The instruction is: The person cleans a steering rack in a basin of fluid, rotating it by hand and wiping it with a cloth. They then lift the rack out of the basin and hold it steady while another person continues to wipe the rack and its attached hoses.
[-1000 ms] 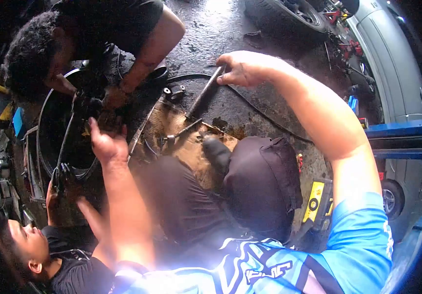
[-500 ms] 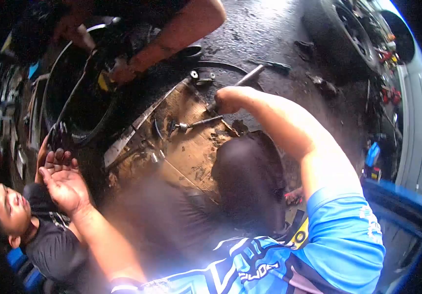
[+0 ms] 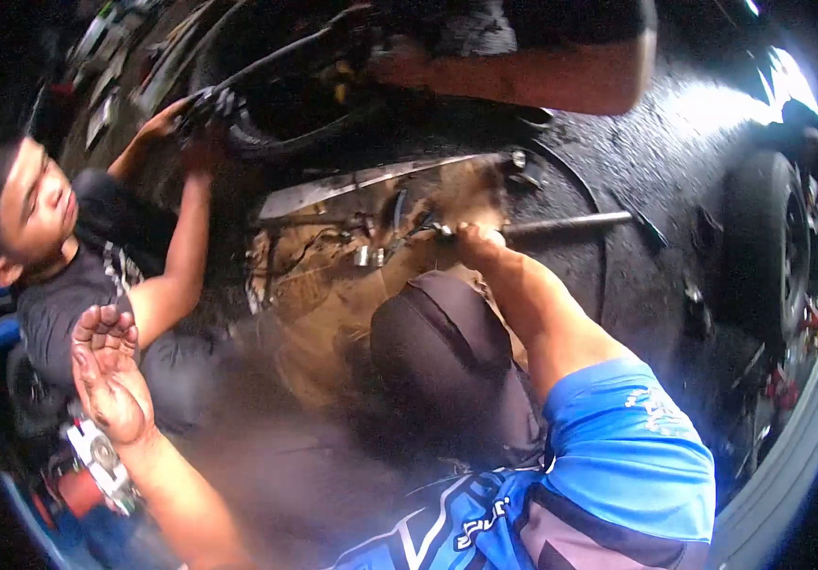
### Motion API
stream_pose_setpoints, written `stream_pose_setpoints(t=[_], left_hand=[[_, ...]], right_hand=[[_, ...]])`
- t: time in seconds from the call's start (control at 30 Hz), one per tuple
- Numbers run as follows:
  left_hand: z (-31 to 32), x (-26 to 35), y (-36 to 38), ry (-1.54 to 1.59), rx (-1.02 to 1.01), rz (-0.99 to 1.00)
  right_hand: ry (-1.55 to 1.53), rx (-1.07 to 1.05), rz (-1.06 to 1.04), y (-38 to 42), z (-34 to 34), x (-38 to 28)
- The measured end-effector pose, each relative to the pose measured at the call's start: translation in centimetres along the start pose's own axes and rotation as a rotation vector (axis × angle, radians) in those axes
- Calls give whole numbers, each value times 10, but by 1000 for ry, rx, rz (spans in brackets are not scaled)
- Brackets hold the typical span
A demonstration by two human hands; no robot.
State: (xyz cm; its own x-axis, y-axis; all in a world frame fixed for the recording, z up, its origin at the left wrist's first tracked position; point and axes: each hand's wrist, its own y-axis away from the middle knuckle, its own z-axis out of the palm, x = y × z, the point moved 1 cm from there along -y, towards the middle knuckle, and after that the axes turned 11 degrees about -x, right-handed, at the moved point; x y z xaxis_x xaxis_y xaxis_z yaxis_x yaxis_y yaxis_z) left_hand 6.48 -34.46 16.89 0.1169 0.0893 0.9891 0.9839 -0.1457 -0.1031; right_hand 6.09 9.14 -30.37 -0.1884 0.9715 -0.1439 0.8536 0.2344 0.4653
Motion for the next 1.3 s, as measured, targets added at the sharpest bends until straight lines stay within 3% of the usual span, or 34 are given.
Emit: stream_pose_setpoints(t=[0.07,0.13,0.2,0.47,0.53,0.6,0.67,0.87,0.9,1.0,1.13,1.17,1.2,1.27,1.3], left_hand=[[-17,5,29,-64,77,-58],[-23,14,56,-111,197,-99],[-27,19,81,-162,285,-143],[-2,61,166,-357,445,-177],[3,79,202,-392,448,-376],[12,95,242,-430,541,-453],[25,107,284,-613,601,-724],[82,121,350,-521,588,-1181],[88,119,348,-638,501,-1151],[108,108,355,-555,581,-1064],[141,104,349,-558,557,-1127],[149,102,357,-445,622,-1254],[150,102,363,-488,532,-1369],[177,106,336,-879,492,-1461],[172,102,338,-827,383,-1492]], right_hand=[[18,128,-121,-33,64,29],[49,-380,-20,-9,-43,-8],[-8,-307,79,-11,-41,-7],[54,-325,-7,-15,-51,0],[73,-330,-28,-19,-48,-2],[100,-337,-51,-22,-47,-5],[111,-341,-69,-23,-48,-6],[126,-356,-94,-22,-46,-4],[124,-354,-95,-18,-45,-3],[139,-350,-125,-22,-44,-5],[146,-347,-150,-30,-63,-7],[140,-350,-160,-30,-67,-6],[138,-360,-159,-32,-57,0],[130,-325,-196,-77,-117,-15],[101,-233,-209,-117,-167,-20]])
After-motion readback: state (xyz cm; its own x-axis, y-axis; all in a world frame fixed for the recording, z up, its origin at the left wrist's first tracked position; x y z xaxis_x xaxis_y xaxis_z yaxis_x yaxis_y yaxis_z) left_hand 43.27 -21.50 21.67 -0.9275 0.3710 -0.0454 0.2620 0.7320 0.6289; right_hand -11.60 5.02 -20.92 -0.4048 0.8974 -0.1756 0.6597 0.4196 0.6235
